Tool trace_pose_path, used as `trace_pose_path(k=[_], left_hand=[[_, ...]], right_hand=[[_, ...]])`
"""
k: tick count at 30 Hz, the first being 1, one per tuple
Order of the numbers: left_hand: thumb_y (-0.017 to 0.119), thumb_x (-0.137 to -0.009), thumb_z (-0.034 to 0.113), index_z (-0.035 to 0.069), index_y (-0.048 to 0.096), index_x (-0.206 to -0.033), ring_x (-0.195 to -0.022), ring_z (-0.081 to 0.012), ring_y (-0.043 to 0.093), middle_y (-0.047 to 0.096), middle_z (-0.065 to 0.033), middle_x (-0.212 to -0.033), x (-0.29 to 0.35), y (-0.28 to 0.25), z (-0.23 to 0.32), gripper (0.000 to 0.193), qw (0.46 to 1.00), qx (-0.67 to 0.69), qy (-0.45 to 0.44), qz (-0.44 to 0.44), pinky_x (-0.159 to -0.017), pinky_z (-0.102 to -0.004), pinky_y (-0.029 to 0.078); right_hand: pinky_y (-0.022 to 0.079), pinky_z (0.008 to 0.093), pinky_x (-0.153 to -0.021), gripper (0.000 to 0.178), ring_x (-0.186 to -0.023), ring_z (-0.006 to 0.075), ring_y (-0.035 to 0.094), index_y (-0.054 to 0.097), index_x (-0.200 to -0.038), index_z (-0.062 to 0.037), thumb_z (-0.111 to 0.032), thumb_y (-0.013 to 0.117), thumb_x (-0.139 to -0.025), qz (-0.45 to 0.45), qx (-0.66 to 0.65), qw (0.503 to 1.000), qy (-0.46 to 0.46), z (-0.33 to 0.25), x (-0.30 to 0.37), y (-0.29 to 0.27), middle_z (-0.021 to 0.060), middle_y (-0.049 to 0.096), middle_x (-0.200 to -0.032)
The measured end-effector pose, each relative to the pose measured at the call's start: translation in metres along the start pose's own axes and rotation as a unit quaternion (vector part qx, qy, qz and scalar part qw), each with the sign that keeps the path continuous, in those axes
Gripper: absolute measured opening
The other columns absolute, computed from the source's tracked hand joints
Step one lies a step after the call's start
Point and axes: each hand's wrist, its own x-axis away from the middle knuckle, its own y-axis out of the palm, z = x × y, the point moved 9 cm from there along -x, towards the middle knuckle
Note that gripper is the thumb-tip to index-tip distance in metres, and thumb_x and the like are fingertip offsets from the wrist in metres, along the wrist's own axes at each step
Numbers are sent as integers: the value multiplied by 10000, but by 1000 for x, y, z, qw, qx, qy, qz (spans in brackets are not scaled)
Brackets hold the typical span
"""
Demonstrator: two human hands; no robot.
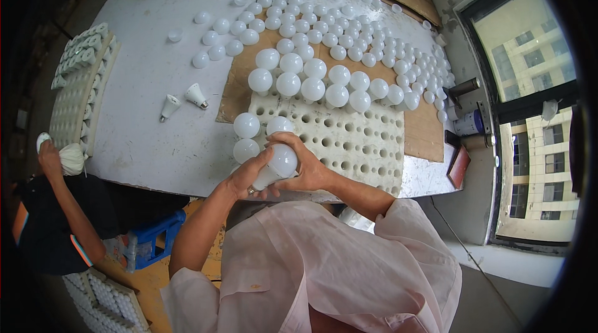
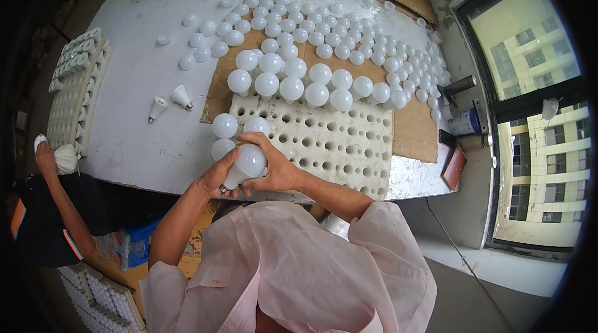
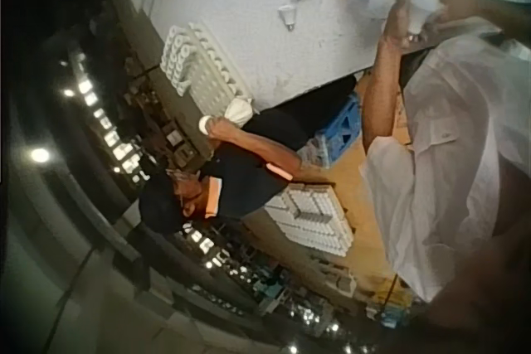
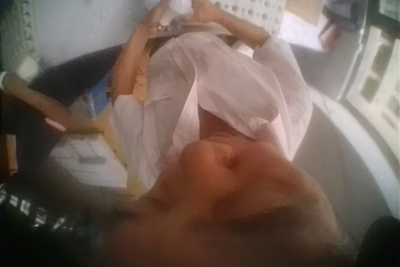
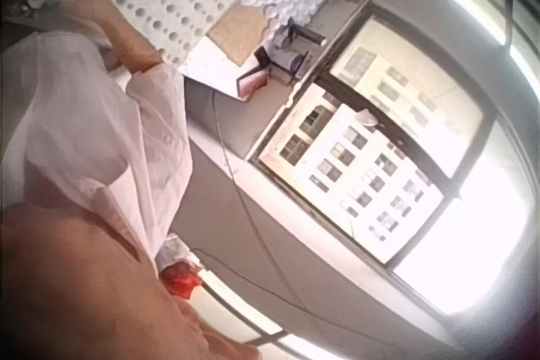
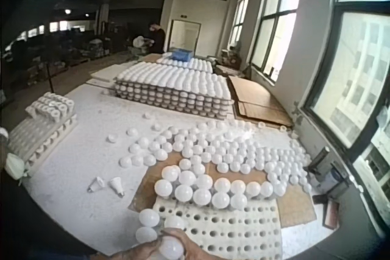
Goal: The person places a perforated foam tray onto the workbench, attaches round plastic covers onto light bulb bodies to assemble bulbs, and inserts the assembled light bulbs into the holes of the foam tray.
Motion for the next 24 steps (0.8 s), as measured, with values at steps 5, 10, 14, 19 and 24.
trace_pose_path(k=[5, 10, 14, 19, 24], left_hand=[[321, -847, 766, -3, 472, -1236, -569, -210, 674, 652, -140, -825, 1, -3, 0, 874, 996, 86, -7, -30, -352, -242, 496], [644, -896, 293, -41, 581, -1136, -816, -195, 684, 675, -141, -980, 47, -92, 46, 417, 928, -172, 188, 270, -596, -267, 521], [652, -896, 202, -46, 588, -1114, -812, -181, 684, 678, -142, -990, 92, -161, 47, 337, 876, -125, 212, 415, -602, -247, 501], [663, -862, 105, -37, 575, -1143, -965, -214, 665, 664, -164, -1096, 144, -239, 25, 327, 720, -257, 244, 596, -777, -286, 524], [617, -804, -27, -25, 521, -1227, -1184, -323, 545, 538, -227, -1290, 130, -286, 33, 434, 658, -364, 169, 637, -998, -370, 433]], right_hand=[[390, 394, -1030, 920, -1240, 248, 437, 271, -1431, -92, -87, 816, -689, 55, -60, 986, 143, 38, 8, -6, 132, 412, -1332], [427, 381, -988, 859, -1173, 239, 487, 323, -1395, -95, -87, 806, -685, 236, 0, 956, 175, 55, 35, -71, 128, 440, -1295], [435, 405, -957, 820, -1129, 265, 508, 379, -1325, -83, -77, 816, -631, 229, 154, 959, 68, 40, 37, -72, 151, 478, -1224], [440, 412, -907, 755, -1091, 326, 527, 454, -1269, -88, -58, 806, -602, 151, 186, 966, -94, 3, 42, -43, 173, 515, -1191], [420, 432, -933, 723, -1149, 298, 489, 538, -1245, -179, -162, 832, -585, -92, 402, 906, -90, 41, 39, 37, 96, 482, -1277]])
